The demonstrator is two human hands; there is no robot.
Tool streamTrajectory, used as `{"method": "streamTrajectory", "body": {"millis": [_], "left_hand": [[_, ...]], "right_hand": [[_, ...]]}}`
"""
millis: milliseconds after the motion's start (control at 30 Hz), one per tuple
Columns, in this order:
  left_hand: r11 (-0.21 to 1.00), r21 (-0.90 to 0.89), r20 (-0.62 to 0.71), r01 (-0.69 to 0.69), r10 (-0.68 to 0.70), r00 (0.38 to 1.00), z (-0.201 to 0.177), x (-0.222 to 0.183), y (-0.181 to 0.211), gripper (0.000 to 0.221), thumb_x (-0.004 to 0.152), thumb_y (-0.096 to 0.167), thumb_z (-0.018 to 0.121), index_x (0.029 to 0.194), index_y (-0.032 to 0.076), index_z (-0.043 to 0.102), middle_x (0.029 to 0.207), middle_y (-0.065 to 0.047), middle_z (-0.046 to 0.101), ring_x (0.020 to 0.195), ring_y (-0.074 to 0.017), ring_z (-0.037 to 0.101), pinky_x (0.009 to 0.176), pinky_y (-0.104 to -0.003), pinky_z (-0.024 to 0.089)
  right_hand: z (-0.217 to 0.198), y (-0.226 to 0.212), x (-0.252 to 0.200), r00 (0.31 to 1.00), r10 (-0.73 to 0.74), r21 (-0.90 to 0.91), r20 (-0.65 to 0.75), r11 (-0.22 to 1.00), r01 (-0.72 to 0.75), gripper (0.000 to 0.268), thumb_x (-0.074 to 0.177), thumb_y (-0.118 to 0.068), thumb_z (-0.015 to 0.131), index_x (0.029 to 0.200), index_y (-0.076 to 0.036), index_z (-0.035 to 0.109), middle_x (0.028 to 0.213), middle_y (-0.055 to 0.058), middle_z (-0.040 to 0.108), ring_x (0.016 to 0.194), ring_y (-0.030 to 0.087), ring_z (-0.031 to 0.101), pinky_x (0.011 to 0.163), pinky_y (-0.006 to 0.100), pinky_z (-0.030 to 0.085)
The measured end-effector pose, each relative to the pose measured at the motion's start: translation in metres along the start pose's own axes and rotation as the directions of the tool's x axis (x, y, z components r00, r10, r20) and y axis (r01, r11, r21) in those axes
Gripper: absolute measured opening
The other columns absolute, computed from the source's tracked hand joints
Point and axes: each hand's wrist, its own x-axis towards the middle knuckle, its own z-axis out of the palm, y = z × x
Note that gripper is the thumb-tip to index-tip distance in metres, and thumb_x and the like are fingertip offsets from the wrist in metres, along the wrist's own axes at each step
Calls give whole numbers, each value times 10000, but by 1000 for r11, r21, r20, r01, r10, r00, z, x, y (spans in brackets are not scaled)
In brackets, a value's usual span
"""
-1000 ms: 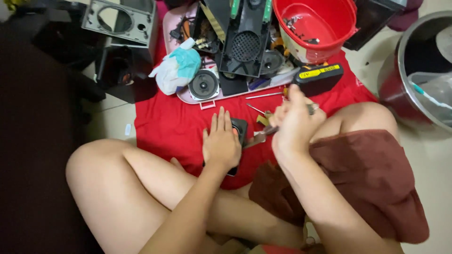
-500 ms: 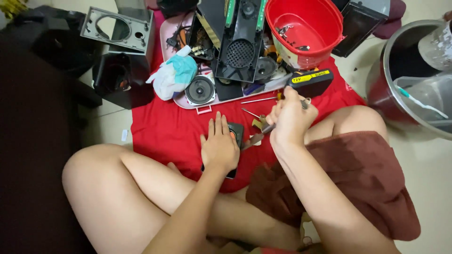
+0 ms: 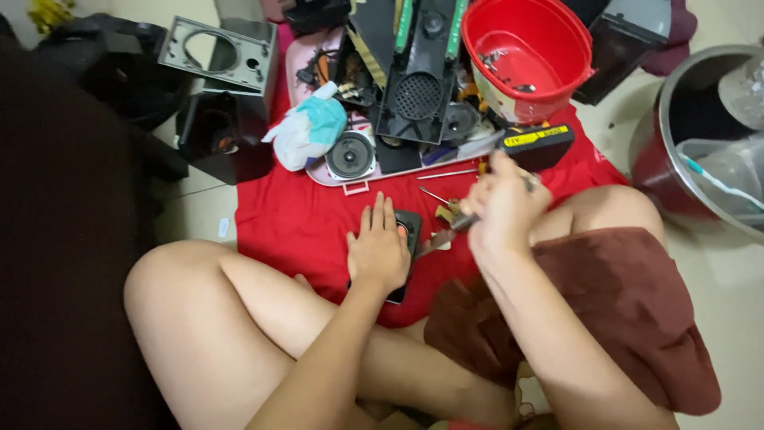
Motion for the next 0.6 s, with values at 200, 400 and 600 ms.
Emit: {"method": "streamTrajectory", "body": {"millis": [200, 400, 600], "left_hand": [[988, -128, -74, -89, 80, 994, 15, 15, -31, 539, 883, 217, 276, 1404, 113, 184, 1479, -38, 150, 1324, -255, 207, 999, -526, 275], [679, -705, -426, -205, -173, 888, 57, 37, -58, 499, 856, 227, 412, 1279, -34, 373, 1365, -175, 360, 1270, -286, 333, 1027, -316, 258], [664, -744, -268, 80, -405, 874, 29, -18, -44, 591, 817, 307, 459, 1249, -85, 373, 1302, -231, 408, 1222, -325, 382, 996, -354, 303]], "right_hand": [[-77, 7, 95, 976, 180, 199, 120, 959, -201, 428, 831, -219, 483, 505, -178, 208, 429, -46, 98, 309, 108, 158, 361, 278, 166], [-96, -13, 89, 994, 111, 426, 8, 899, -104, 360, 833, -108, 410, 516, -168, 249, 434, -14, 226, 377, 123, 194, 403, 287, 229], [-88, -30, 58, 996, 57, 362, 63, 929, -76, 293, 860, -105, 378, 578, -146, 313, 453, -8, 238, 396, 120, 187, 410, 286, 218]]}}
